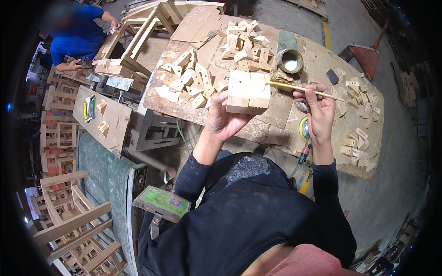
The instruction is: The person smooths the edges of a wooden chair frame with a sanding block. They then pick up small wooden blocks, apply glue to them using a brush, and place them on a workbench.
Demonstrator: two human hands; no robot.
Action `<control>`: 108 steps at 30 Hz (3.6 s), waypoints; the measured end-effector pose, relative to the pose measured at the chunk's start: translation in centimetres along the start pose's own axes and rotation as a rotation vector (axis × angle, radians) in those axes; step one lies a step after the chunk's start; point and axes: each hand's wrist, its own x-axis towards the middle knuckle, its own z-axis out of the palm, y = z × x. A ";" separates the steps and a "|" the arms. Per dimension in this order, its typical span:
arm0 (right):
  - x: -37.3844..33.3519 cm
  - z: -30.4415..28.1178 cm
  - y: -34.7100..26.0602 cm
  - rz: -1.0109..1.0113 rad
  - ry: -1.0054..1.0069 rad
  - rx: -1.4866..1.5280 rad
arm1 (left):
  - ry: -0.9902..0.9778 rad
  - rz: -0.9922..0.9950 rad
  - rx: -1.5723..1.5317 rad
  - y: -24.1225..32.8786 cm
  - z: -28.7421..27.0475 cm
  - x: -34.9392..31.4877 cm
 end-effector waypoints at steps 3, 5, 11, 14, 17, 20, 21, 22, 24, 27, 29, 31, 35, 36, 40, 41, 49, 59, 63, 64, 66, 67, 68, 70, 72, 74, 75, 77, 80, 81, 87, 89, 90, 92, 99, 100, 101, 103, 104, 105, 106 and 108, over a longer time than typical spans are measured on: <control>-0.5 -0.3 -0.3 -0.006 -0.038 0.004 | 0.048 0.034 -0.002 -0.1 1.0 -0.1; -0.7 -0.3 -0.5 0.002 -0.046 0.008 | -0.013 0.020 -0.052 -0.1 0.6 -0.2; -1.0 -0.1 -1.4 0.010 -0.044 0.033 | -0.046 -0.054 -0.241 -0.3 -0.8 0.0; -0.7 -0.1 -1.5 -0.002 -0.044 0.021 | -0.023 -0.062 -0.304 -0.3 -0.1 0.4; -0.2 0.0 -1.4 -0.026 -0.045 0.019 | -0.045 -0.087 -0.357 -0.3 -0.2 0.4; 0.1 0.3 -1.5 -0.044 -0.051 0.002 | -0.046 -0.091 -0.397 -0.4 -0.3 0.4; 0.1 0.2 -1.4 -0.045 -0.066 -0.008 | -0.041 -0.087 -0.406 -0.5 -0.3 0.3; 0.2 0.1 -1.3 -0.046 -0.081 -0.018 | -0.037 -0.085 -0.390 -0.4 -0.1 0.3; 0.1 0.2 -1.4 -0.042 -0.094 -0.022 | -0.029 -0.079 -0.358 -0.2 0.4 0.2; -0.2 0.0 -1.3 -0.039 -0.114 -0.001 | -0.045 -0.091 -0.419 -0.3 -0.1 0.1; -0.5 -0.3 -1.4 -0.030 -0.127 0.001 | -0.029 -0.068 -0.388 -0.4 -0.2 0.1; -0.7 -0.4 -1.5 -0.013 -0.142 -0.016 | -0.024 -0.054 -0.389 -0.5 -0.3 0.1; -1.1 -0.4 -1.5 0.012 -0.120 0.004 | -0.021 -0.041 -0.385 -0.6 -0.3 0.0; -1.2 -0.4 -1.6 0.032 -0.101 0.022 | -0.018 -0.035 -0.368 -0.6 -0.1 0.0; -1.4 -0.8 -1.5 0.088 -0.027 0.207 | 0.049 0.167 0.098 -0.2 2.1 -0.6; -1.5 -0.6 -1.6 0.071 0.004 0.179 | 0.107 0.266 0.272 -0.3 2.3 -0.6; -3.9 3.2 -1.5 -0.176 0.108 -0.014 | 0.242 0.826 1.043 -1.0 3.8 -0.1; -4.9 4.3 -0.7 -0.287 0.061 -0.069 | 0.257 0.971 1.069 -0.8 4.6 -0.7; -5.4 4.1 -0.6 -0.305 -0.035 -0.108 | 0.267 0.993 1.101 -0.6 4.7 -0.9; -5.5 4.2 -0.6 -0.304 -0.056 -0.113 | 0.265 0.994 1.097 -0.5 4.7 -1.0; -5.7 4.3 -0.7 -0.291 -0.073 -0.110 | 0.263 1.006 1.089 -0.4 4.6 -1.1; -5.7 4.3 -0.7 -0.287 -0.084 -0.104 | 0.263 1.017 1.084 -0.4 4.5 -1.1; -5.7 4.3 -0.7 -0.282 -0.095 -0.099 | 0.262 1.028 1.080 -0.3 4.4 -1.2; -5.8 4.6 -0.5 -0.246 -0.083 -0.039 | 0.256 1.027 1.040 -0.4 4.3 -1.1; -5.7 4.8 -0.4 -0.204 -0.066 0.022 | 0.250 1.020 0.993 -0.5 4.3 -1.0; -5.4 4.7 -0.6 -0.154 -0.033 0.076 | 0.245 1.008 0.938 -0.7 4.3 -1.0; -5.2 4.7 -0.7 -0.130 -0.015 0.103 | 0.239 1.006 0.900 -0.8 4.2 -0.9; -4.8 4.8 -0.6 -0.136 0.064 0.076 | 0.227 1.001 0.825 -0.9 4.0 -0.6; -4.4 5.1 -0.6 -0.140 0.133 0.054 | 0.235 0.944 0.975 -0.4 3.4 -0.9; -4.2 5.2 -0.5 -0.143 0.140 0.053 | 0.238 0.948 0.977 -0.4 3.3 -0.9; -3.6 5.5 0.1 -0.146 0.112 0.030 | 0.247 0.969 0.890 -0.6 4.0 -0.8; -3.6 5.7 0.2 -0.144 0.114 0.019 | 0.254 0.991 0.909 -0.6 4.2 -0.8; -3.5 5.8 0.2 -0.142 0.120 0.010 | 0.255 0.989 0.907 -0.6 4.2 -0.8; -3.4 5.8 0.1 -0.148 0.116 -0.007 | 0.257 0.986 0.904 -0.5 4.2 -0.9; -3.9 5.3 0.4 -0.188 -0.003 -0.028 | 0.277 0.976 0.889 -0.4 3.9 -0.9; -4.0 5.3 0.3 -0.197 -0.030 -0.026 | 0.277 0.978 0.887 -0.4 4.0 -0.9; -4.2 5.2 0.3 -0.187 -0.044 -0.011 | 0.276 0.980 0.885 -0.3 4.0 -0.9; -4.3 5.0 0.2 -0.169 -0.071 0.019 | 0.268 0.993 0.907 -0.2 3.8 -1.0; -4.3 5.0 0.1 -0.172 -0.077 0.030 | 0.263 1.000 0.918 -0.2 3.8 -1.0; -4.2 5.0 0.0 -0.174 -0.083 0.042 | 0.265 0.993 0.913 -0.2 3.8 -1.1; -4.1 5.1 -0.1 -0.177 -0.089 0.054 | 0.266 0.986 0.908 -0.1 3.8 -1.1; -3.7 5.3 -0.2 -0.182 -0.025 0.052 | 0.265 0.985 0.902 -0.1 3.8 -1.2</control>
